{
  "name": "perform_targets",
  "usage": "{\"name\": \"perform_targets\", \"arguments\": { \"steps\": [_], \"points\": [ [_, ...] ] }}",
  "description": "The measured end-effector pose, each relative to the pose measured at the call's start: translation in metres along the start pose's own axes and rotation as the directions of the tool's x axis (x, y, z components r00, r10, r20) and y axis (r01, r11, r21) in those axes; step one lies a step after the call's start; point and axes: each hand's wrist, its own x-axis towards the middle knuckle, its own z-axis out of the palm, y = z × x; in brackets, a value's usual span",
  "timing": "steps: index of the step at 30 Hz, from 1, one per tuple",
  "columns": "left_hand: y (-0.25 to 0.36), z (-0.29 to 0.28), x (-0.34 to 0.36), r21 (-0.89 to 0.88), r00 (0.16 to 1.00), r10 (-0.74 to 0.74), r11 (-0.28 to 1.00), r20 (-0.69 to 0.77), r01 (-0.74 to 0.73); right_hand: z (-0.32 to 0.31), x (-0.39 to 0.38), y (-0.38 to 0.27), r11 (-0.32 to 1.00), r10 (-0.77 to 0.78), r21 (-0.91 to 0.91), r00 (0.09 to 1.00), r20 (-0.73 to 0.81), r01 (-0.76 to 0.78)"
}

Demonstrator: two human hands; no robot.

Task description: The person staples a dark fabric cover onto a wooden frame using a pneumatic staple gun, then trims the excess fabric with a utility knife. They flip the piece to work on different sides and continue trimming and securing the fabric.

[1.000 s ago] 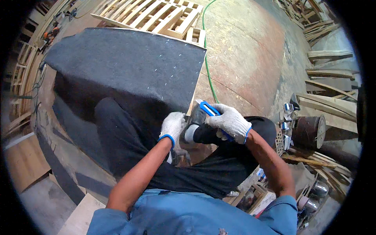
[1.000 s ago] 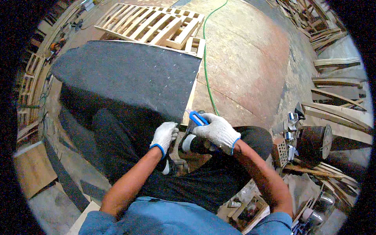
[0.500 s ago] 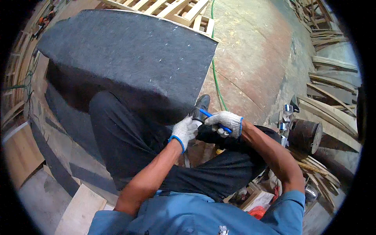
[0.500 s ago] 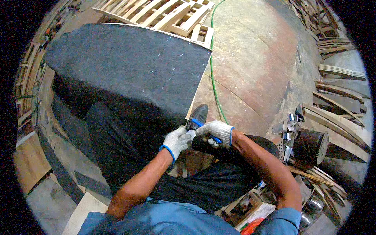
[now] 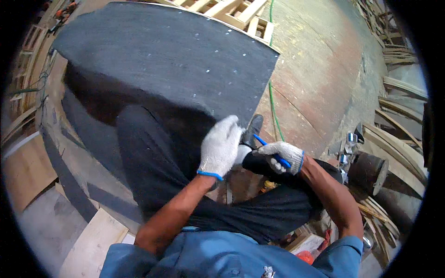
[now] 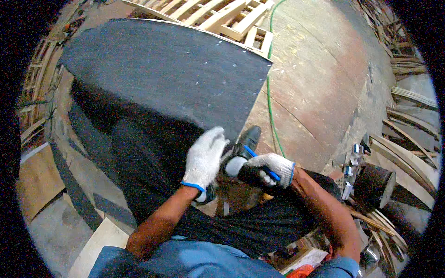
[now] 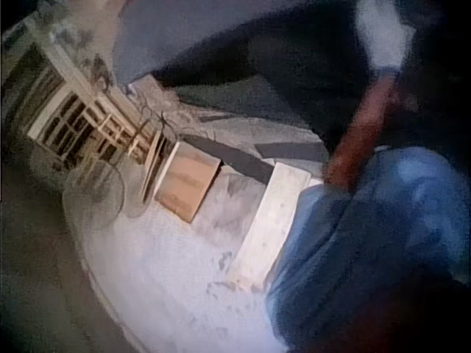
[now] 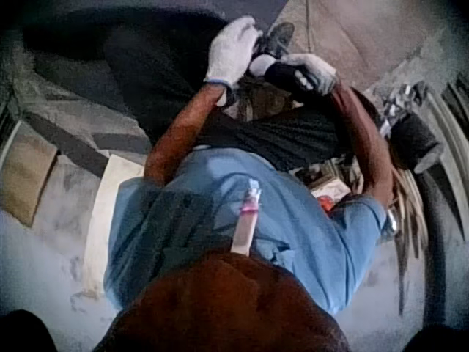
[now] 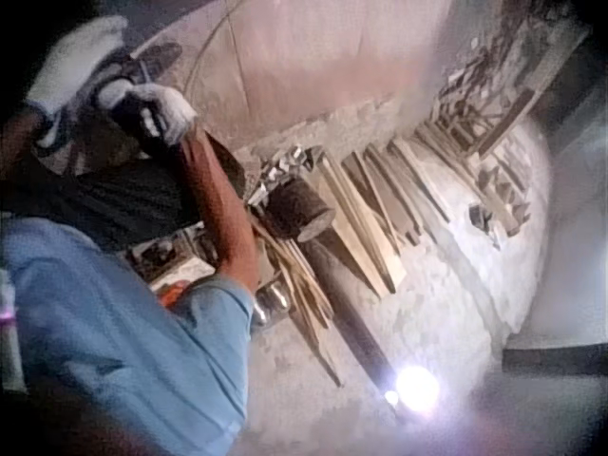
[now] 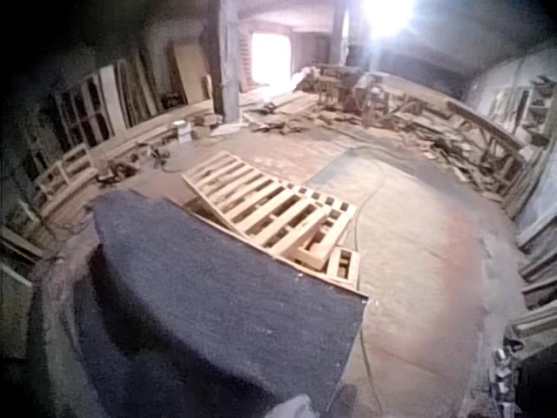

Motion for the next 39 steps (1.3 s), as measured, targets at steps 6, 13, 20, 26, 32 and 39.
{"name": "perform_targets", "arguments": {
  "steps": [6, 13, 20, 26, 32, 39],
  "points": [
    [-0.076, -0.018, 0.063, -0.096, 0.990, -0.100, 0.991, -0.100, 0.090, 0.031, -0.020, -0.026, 0.981, -0.099, 0.155, 0.986, -0.134, 0.120],
    [-0.063, -0.022, 0.085, -0.550, 0.852, -0.508, 0.679, 0.127, 0.487, 0.038, -0.004, -0.051, 0.847, -0.379, 0.228, 0.846, -0.376, 0.481],
    [-0.017, -0.090, 0.088, 0.497, 0.990, 0.123, 0.865, -0.065, -0.075, 0.022, 0.051, -0.059, 0.785, -0.536, 0.047, 0.714, -0.450, 0.618],
    [-0.013, -0.204, 0.172, 0.802, 0.837, 0.483, 0.376, 0.257, -0.464, 0.018, 0.046, -0.060, 0.772, -0.608, -0.102, 0.679, -0.412, 0.628],
    [-0.069, -0.240, 0.194, 0.762, 0.776, 0.443, 0.265, 0.448, -0.591, 0.049, 0.013, -0.071, 0.868, -0.491, -0.238, 0.825, -0.282, 0.435],
    [-0.040, -0.210, 0.180, 0.835, 0.828, 0.387, 0.212, 0.405, -0.508, 0.033, -0.044, -0.069, 0.940, -0.322, -0.183, 0.923, -0.208, 0.287]
  ]
}}
